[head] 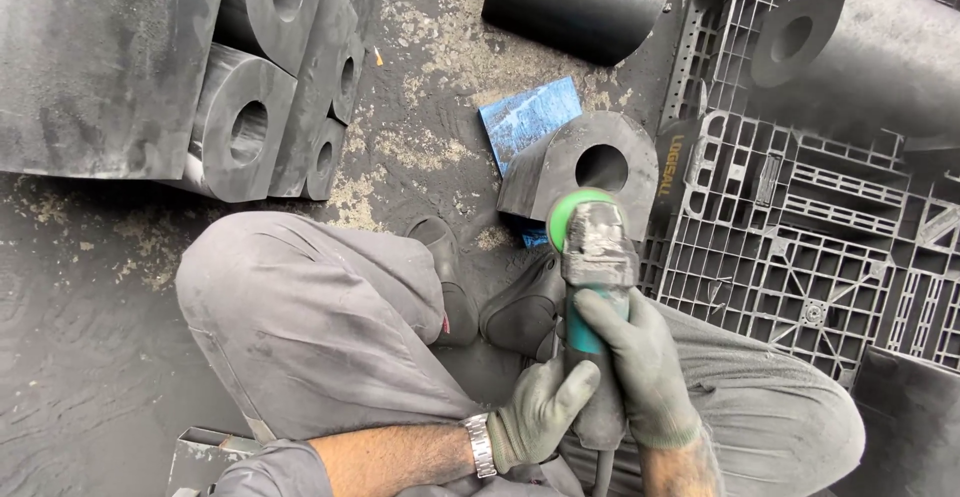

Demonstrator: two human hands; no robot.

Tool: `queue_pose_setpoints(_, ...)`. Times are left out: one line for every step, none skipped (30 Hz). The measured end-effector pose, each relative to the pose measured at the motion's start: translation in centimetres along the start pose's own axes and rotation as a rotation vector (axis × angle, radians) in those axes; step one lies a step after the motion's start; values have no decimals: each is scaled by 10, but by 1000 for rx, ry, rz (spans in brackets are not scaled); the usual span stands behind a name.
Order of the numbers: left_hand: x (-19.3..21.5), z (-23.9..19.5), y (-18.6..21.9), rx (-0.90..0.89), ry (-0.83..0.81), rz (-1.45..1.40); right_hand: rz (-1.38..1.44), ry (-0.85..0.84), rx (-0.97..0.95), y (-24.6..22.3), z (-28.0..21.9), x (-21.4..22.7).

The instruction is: Smoothing and shaping large industrial rubber components using a handheld angle grinder.

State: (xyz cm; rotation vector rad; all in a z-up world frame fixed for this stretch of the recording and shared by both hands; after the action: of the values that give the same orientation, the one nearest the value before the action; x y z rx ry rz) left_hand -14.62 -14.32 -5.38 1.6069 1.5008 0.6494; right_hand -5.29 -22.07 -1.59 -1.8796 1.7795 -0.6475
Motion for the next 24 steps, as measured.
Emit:
queue_pose_setpoints(2, 1, -1, 10, 20, -10, -15, -36, -8, -2, 0, -5)
queue_pose_setpoints(2, 2, -2, 7, 19, -9, -14, -35, -5, 1, 0, 0)
queue_pose_setpoints(-1, 2, 0, -25, 2, -10, -2, -3, -4, 6, -1, 8)
queue_pose_setpoints(-3, 2, 2, -56, -15, -12, 10, 30, -3, 10, -2, 16)
queue_pose_setpoints(-2, 3, 1, -59, -12, -12, 7, 27, 0, 9, -2, 16)
queue_pose_setpoints(-4, 4, 3, -82, -31, 6, 28, 57, -12, 9, -1, 19)
queue_pose_setpoints(-6, 4, 3, -103, -53, 27, 52, 87, -27, 12, -2, 22)
queue_pose_setpoints(-4, 4, 5, -102, -53, 29, 53, 86, -27, 9, -1, 17)
queue_pose_setpoints(-1, 2, 5, -69, -42, 21, 52, 62, -43, 8, -1, 10)
queue_pose_setpoints(1, 1, 4, -35, -31, 14, 50, 37, -59, 7, -1, 3)
queue_pose_setpoints(-1, 0, 3, -33, -35, 13, 52, 41, -61, 8, -3, 4)
queue_pose_setpoints(-2, -2, -1, -10, -25, -6, 31, 28, -49, 7, -5, 2)
queue_pose_setpoints(0, 0, -3, 7, -7, -23, 10, 8, -32, 4, -4, -1)
queue_pose_setpoints(2, 1, -1, 3, -5, -21, 9, 5, -28, 6, -3, 3)
queue_pose_setpoints(1, 1, 2, -21, -21, -9, -4, 48, -27, 8, -3, 10)
queue_pose_setpoints(0, 2, 6, -45, -38, 4, -18, 91, -26, 11, -3, 18)
queue_pose_setpoints(0, 3, 5, -48, -38, 1, -21, 92, -24, 11, -3, 19)
queue_pose_setpoints(-3, 3, 4, -60, -63, 20, -11, 119, -30, 11, -3, 22)
queue_pose_setpoints(-5, 3, 3, -69, -86, 42, 1, 143, -39, 13, -4, 24)
queue_pose_setpoints(-3, 3, 6, -70, -84, 42, 0, 142, -38, 8, -4, 18)
queue_pose_setpoints(0, 2, 7, -44, -75, 31, -3, 117, -46, 5, -4, 11)
queue_pose_setpoints(2, 2, 7, -18, -66, 21, -6, 92, -53, 2, -5, 4)
queue_pose_setpoints(2, 0, 7, -15, -68, 21, -5, 94, -57, 5, -6, 6)
queue_pose_setpoints(3, -1, 8, -17, -61, -6, -10, 79, -47, 6, -6, 5)
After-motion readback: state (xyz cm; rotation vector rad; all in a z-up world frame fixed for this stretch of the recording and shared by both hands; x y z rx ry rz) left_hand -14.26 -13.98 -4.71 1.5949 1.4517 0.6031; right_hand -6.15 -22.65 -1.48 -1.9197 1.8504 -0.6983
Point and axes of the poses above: each hand's wrist, its own z-axis towards the middle knuckle, its own x-axis out of the back of the hand, y = z × x, the point moved 9 cm from there along z, towards the middle knuckle, and after that the axes turned 4 degrees about z, right-handed, at the moved point
